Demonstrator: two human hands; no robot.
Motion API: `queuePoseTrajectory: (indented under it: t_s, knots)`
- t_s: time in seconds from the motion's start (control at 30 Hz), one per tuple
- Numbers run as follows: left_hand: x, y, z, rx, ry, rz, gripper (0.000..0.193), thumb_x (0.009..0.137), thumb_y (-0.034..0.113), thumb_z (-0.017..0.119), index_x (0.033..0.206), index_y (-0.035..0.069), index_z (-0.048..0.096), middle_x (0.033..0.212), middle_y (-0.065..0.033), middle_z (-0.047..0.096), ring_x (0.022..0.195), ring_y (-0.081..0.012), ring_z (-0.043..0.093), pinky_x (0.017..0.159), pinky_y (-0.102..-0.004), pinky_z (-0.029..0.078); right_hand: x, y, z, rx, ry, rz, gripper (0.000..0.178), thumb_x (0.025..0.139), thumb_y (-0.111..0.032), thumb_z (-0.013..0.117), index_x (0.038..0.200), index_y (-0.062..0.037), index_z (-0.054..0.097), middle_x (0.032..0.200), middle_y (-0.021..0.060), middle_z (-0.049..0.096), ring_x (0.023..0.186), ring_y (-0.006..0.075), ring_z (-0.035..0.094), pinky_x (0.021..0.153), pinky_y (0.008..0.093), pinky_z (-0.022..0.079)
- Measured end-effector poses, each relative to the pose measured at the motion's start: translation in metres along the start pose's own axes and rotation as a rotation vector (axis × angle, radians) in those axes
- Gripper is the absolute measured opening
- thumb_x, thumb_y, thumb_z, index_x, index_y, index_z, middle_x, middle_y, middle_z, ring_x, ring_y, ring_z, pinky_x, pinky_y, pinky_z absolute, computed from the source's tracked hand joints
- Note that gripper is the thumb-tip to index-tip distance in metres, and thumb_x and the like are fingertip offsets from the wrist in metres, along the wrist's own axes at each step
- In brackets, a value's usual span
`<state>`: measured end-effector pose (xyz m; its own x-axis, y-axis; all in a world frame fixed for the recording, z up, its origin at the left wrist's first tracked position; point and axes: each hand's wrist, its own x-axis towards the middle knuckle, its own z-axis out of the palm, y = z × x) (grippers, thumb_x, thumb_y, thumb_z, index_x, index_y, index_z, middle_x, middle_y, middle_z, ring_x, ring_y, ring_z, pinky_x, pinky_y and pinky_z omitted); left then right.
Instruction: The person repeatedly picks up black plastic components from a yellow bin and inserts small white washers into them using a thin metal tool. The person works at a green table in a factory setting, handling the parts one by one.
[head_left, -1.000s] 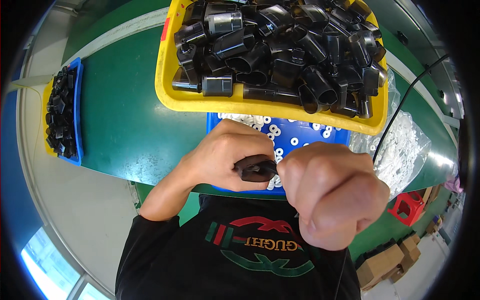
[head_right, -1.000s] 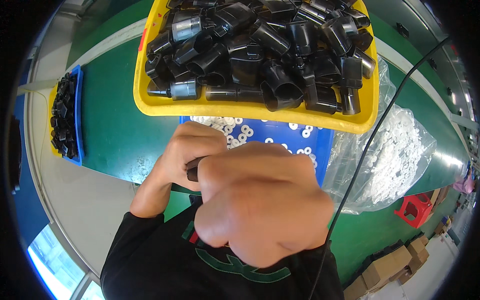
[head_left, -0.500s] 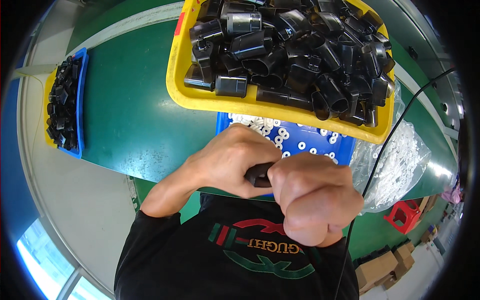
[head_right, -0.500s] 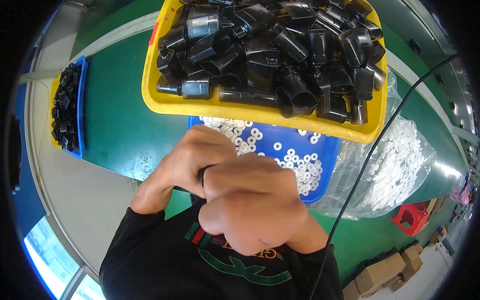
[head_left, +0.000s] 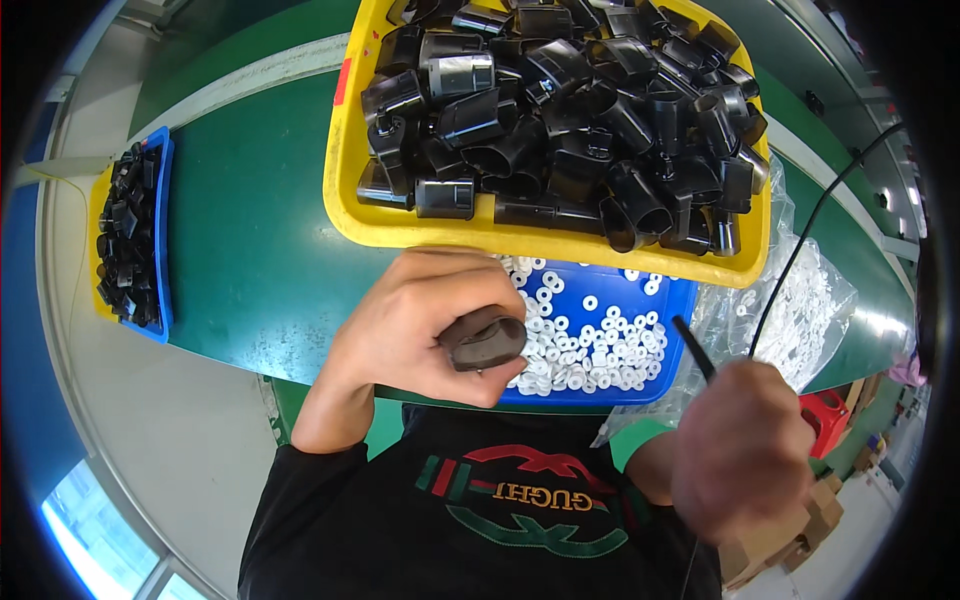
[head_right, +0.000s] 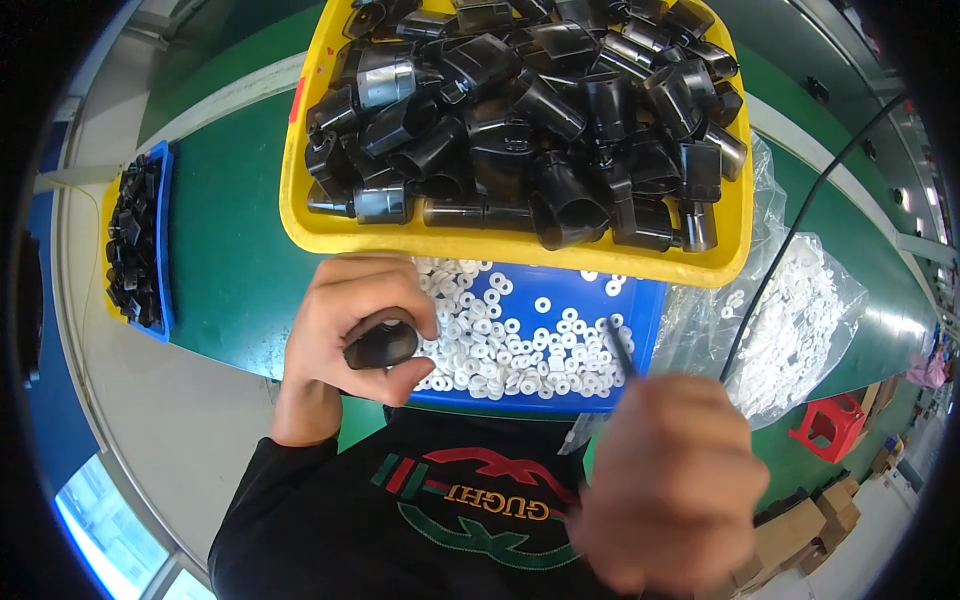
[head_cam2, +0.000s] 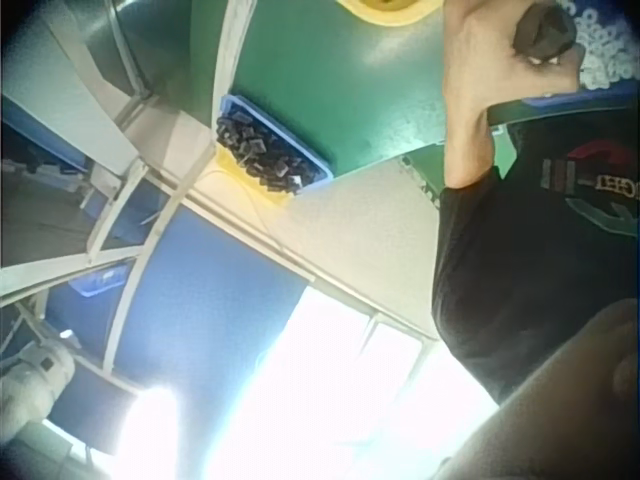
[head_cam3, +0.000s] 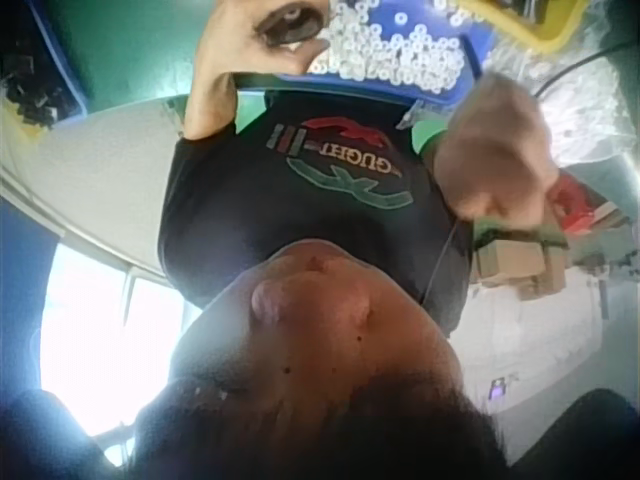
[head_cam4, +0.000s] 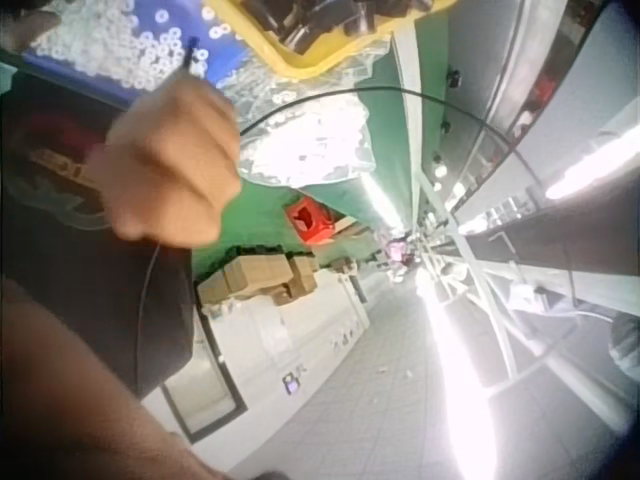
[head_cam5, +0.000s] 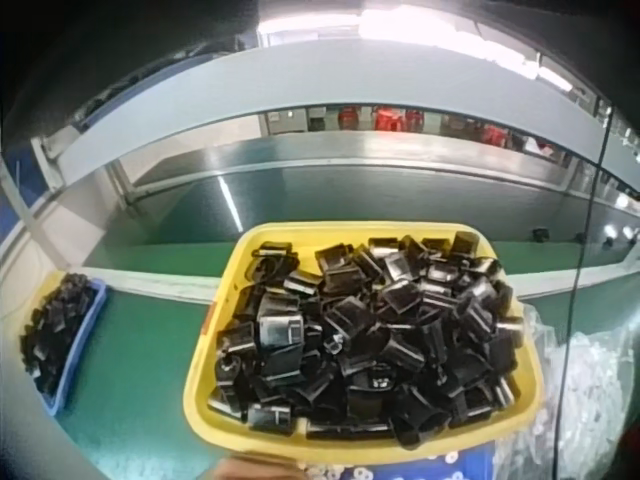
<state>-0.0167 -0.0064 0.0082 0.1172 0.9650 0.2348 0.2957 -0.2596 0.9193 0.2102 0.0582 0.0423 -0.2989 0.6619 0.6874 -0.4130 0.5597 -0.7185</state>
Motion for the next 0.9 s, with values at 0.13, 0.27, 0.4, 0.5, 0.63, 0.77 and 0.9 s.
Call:
queuePoseTrajectory:
  t_s: [0.13, 0.27, 0.4, 0.5, 0.63, 0.77, 0.9]
  knots:
    - [-0.005, 0.004, 0.000, 0.076, 0.004, -0.009, 0.027, 0.053, 0.015, 0.076, 0.075, 0.006, 0.063, 0.067, -0.0054, 0.059, 0.057, -0.0228, 0.056, 0.053, -0.0301, 0.041, 0.005, 0.006, -0.015, -0.840, -0.554, 0.112, 0.028, 0.062, 0.002, 0.065, 0.089, -0.0047, 0.064, 0.076, 0.0040, 0.052, 0.060, 0.0178, 0.061, 0.048, 0.0285, 0.046]
    - [-0.001, 0.014, -0.002, 0.169, -0.033, -0.019, 0.029, 0.054, 0.018, 0.077, 0.076, 0.007, 0.063, 0.066, -0.0055, 0.059, 0.056, -0.0232, 0.056, 0.053, -0.0300, 0.042, -0.020, 0.026, -0.018, -0.986, -0.661, 0.223, 0.028, 0.064, -0.002, 0.069, 0.091, -0.0044, 0.064, 0.079, 0.0051, 0.052, 0.058, 0.0186, 0.060, 0.050, 0.0306, 0.049]
    - [0.002, 0.021, -0.009, 0.286, -0.025, 0.031, 0.038, 0.059, 0.036, 0.078, 0.076, 0.005, 0.062, 0.065, -0.0057, 0.058, 0.054, -0.0234, 0.055, 0.051, -0.0311, 0.040, -0.030, 0.040, -0.020, -1.018, -0.682, 0.276, 0.023, 0.069, -0.004, 0.070, 0.092, -0.0044, 0.066, 0.081, 0.0077, 0.056, 0.057, 0.0230, 0.061, 0.050, 0.0334, 0.050]
    - [0.013, 0.035, -0.037, 0.322, -0.025, 0.080, 0.045, 0.070, 0.047, 0.073, 0.077, 0.005, 0.059, 0.067, -0.0064, 0.056, 0.056, -0.0273, 0.055, 0.051, -0.0352, 0.042, -0.038, 0.049, -0.023, -1.035, -0.645, 0.287, 0.023, 0.071, -0.007, 0.072, 0.093, -0.0048, 0.065, 0.083, 0.0076, 0.057, 0.057, 0.0227, 0.062, 0.051, 0.0341, 0.050]
    - [0.037, 0.031, -0.103, 0.453, 0.203, 0.066, 0.057, 0.088, 0.053, 0.053, 0.087, -0.003, 0.060, 0.073, -0.0094, 0.057, 0.064, -0.0182, 0.053, 0.058, -0.0297, 0.041, -0.044, 0.054, -0.024, -1.069, -0.574, 0.226, 0.020, 0.071, -0.009, 0.073, 0.090, -0.0082, 0.065, 0.081, 0.0043, 0.057, 0.056, 0.0205, 0.062, 0.050, 0.0320, 0.049]
    - [0.108, -0.021, -0.161, 0.627, 0.561, -0.194, 0.052, 0.090, 0.044, 0.062, 0.106, -0.006, 0.063, 0.085, -0.0145, 0.062, 0.079, -0.0246, 0.059, 0.073, -0.0320, 0.047, -0.040, 0.055, -0.024, -1.055, -0.526, 0.195, 0.018, 0.068, -0.014, 0.075, 0.083, -0.0104, 0.065, 0.081, 0.0041, 0.059, 0.055, 0.0199, 0.061, 0.050, 0.0319, 0.049]
    - [0.156, -0.123, -0.222, 1.036, 0.442, -0.210, 0.057, 0.084, 0.045, 0.067, 0.117, -0.001, 0.063, 0.104, -0.0270, 0.064, 0.099, -0.0424, 0.062, 0.089, -0.0427, 0.048, -0.035, 0.055, -0.022, -1.045, -0.527, 0.150, 0.014, 0.066, -0.012, 0.071, 0.076, -0.0092, 0.061, 0.080, 0.0049, 0.058, 0.051, 0.0190, 0.060, 0.047, 0.0319, 0.048]
